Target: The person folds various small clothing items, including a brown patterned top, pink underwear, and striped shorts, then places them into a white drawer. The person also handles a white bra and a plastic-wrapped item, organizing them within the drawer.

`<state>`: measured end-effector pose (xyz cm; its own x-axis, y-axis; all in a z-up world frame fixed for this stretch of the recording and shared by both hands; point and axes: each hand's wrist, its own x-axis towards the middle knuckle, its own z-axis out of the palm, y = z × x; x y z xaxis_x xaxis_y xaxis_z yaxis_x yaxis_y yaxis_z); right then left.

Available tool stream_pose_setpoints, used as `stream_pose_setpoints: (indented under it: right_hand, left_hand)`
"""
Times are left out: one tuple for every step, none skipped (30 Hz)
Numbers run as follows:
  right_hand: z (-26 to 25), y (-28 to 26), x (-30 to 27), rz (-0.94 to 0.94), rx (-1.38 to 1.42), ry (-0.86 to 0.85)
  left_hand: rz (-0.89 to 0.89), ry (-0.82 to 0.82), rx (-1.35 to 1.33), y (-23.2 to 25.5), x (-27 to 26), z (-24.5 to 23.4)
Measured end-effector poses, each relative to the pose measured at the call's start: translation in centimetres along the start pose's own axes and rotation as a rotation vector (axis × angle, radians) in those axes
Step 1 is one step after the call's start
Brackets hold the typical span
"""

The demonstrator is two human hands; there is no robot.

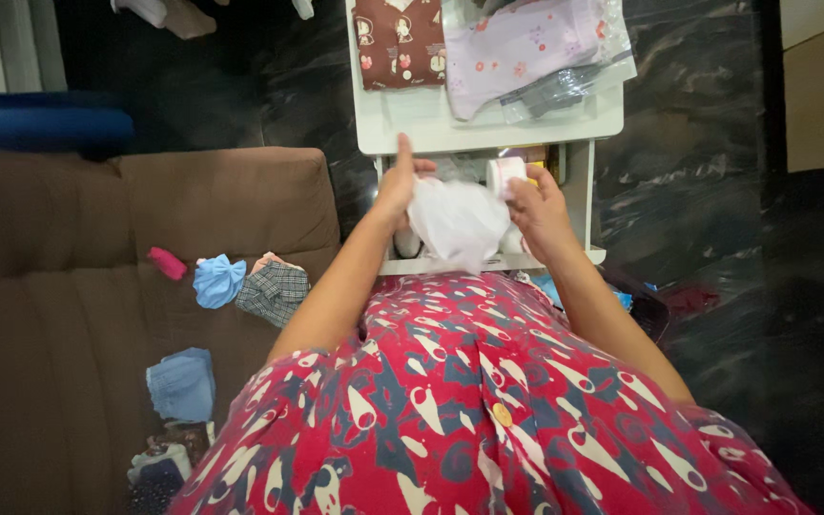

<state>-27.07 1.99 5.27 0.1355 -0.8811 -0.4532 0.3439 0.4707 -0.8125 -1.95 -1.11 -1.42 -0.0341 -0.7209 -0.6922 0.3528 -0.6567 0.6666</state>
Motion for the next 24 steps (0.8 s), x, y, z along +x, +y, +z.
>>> stream_pose_setpoints:
  right_hand:
    - [-0.6, 0.0, -0.3, 0.031, 0.032, -0.014]
    - [-0.9, -0.3, -0.6, 0.061, 0.066, -0.030]
    - [-1.0, -0.6, -1.0, 0.090, 0.100, -0.046]
    - [-1.0, -1.2, -1.5, 0.082, 0.179, -0.101]
    - [-1.1, -2.1, -2.3, 0.075, 0.258, -0.155]
    - [-1.3, -3.1, -3.1, 0.067, 0.336, -0.206]
    - [-1.2, -4.1, -3.6, 0.079, 0.330, -0.293]
    - [-1.1, -5.0, -4.1, 0.089, 0.326, -0.378]
    - [-0.7, -5.7, -4.4, 0.098, 0.320, -0.463]
    - [-0.2, -5.9, -4.5, 0.064, 0.082, -0.420]
    - [0.3, -6.0, -4.4, 0.032, -0.156, -0.373]
    - [0.7, -6.1, -4.3, 0.002, -0.393, -0.323]
    - [1.1, -5.8, -4.3, -0.052, -0.474, -0.294]
    - [1.8, -4.9, -4.2, -0.106, -0.554, -0.266]
    - [2.4, -3.9, -4.1, -0.159, -0.633, -0.237]
    - [2.9, -2.9, -4.0, -0.214, -0.597, -0.222]
    - [3.4, -1.7, -3.8, -0.268, -0.562, -0.207]
    - [3.6, -0.8, -3.8, -0.319, -0.526, -0.194]
    - [3.5, -0.1, -3.8, -0.293, -0.557, -0.179]
    - [3.5, 0.4, -3.8, -0.267, -0.587, -0.163]
    - [3.5, 0.8, -3.9, -0.240, -0.618, -0.147]
    - [3.5, 0.8, -4.0, -0.153, -0.672, -0.173]
    - [3.5, 0.6, -4.2, -0.066, -0.725, -0.199]
    - [3.8, 0.2, -4.5, 0.023, -0.778, -0.228]
  left_hand:
    - [-0.032, -0.026, -0.108, -0.3, 0.4, -0.5]
    - [-0.061, -0.051, -0.213, -0.3, 0.9, -1.0]
    - [-0.091, -0.076, -0.318, -0.5, 1.2, -1.4]
    - [-0.086, -0.067, -0.336, -0.5, 1.5, -1.8]
    - [-0.082, -0.057, -0.354, -0.6, 1.7, -2.2]
    - [-0.079, -0.050, -0.373, -0.8, 1.9, -2.3]
    - [-0.062, -0.061, -0.396, -1.0, 2.0, -2.3]
    - [-0.046, -0.074, -0.417, -1.1, 2.0, -2.3]
    - [-0.031, -0.087, -0.439, -1.2, 2.0, -2.1]
    - [-0.027, -0.093, -0.460, -1.4, 1.9, -1.8]
    - [-0.023, -0.099, -0.481, -1.5, 1.8, -1.5]
    - [-0.017, -0.104, -0.502, -1.5, 1.6, -1.2]
    - [-0.049, -0.092, -0.497, -1.4, 1.3, -0.7]
    - [-0.080, -0.078, -0.491, -1.3, 0.9, -0.2]
    - [-0.111, -0.063, -0.485, -1.1, 0.4, 0.2]
    - [-0.109, -0.159, -0.481, -0.8, -0.1, 0.5]
    - [-0.108, -0.255, -0.476, -0.6, -0.8, 0.9]
    - [-0.110, -0.348, -0.472, -0.6, -1.5, 1.1]
    - [-0.116, -0.362, -0.456, -0.6, -2.1, 1.3]
    - [-0.124, -0.378, -0.440, -0.7, -2.7, 1.4]
    - [-0.131, -0.394, -0.424, -1.0, -3.1, 1.5]
    - [-0.138, -0.439, -0.429, -1.4, -3.6, 1.5]
    - [-0.146, -0.483, -0.434, -1.8, -3.9, 1.3]
    - [-0.152, -0.528, -0.441, -2.2, -4.0, 1.0]
